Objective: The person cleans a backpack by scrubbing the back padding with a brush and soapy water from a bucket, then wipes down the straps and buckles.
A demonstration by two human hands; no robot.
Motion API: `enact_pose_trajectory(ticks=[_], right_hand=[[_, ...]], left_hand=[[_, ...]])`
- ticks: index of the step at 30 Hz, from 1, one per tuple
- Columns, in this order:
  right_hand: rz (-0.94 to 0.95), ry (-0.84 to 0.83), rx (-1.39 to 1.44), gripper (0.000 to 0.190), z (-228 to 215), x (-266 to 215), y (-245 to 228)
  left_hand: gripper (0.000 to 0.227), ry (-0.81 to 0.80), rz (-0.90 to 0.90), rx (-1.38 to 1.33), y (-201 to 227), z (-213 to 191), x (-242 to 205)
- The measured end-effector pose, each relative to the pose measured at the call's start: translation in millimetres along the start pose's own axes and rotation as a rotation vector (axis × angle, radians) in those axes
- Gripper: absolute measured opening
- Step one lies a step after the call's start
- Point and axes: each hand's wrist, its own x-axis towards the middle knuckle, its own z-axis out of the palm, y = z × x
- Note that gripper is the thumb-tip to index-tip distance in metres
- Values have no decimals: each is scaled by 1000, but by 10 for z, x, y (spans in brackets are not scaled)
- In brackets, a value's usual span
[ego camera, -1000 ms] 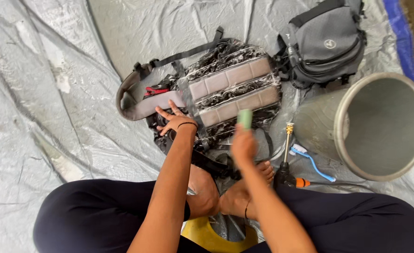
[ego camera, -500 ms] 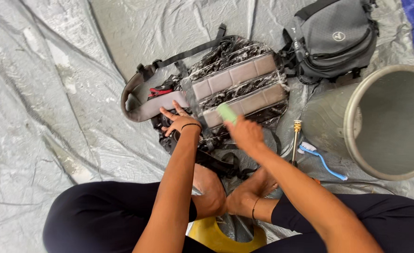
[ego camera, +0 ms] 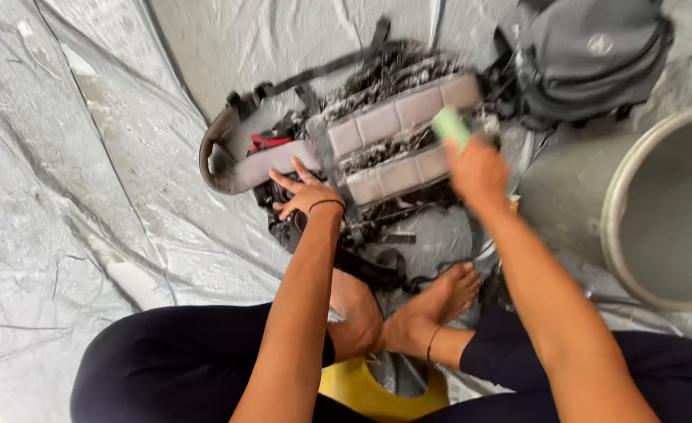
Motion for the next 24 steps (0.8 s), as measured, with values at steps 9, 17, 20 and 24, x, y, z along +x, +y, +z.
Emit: enact_pose_trajectory(ticks=[9, 17, 20, 24], right_hand=[[192, -309, 301, 75, -289, 117, -459], [320, -49, 236, 65, 18, 417, -235], [-28, 138, 16, 59, 108, 474, -59], [374, -77, 203, 74, 83, 945, 325]], left_hand=[[97, -30, -22, 52, 9, 58, 54], [97, -23, -24, 0, 55, 37, 22], [96, 3, -26, -27, 149, -96, 32], [93, 3, -49, -5, 78, 61, 72]])
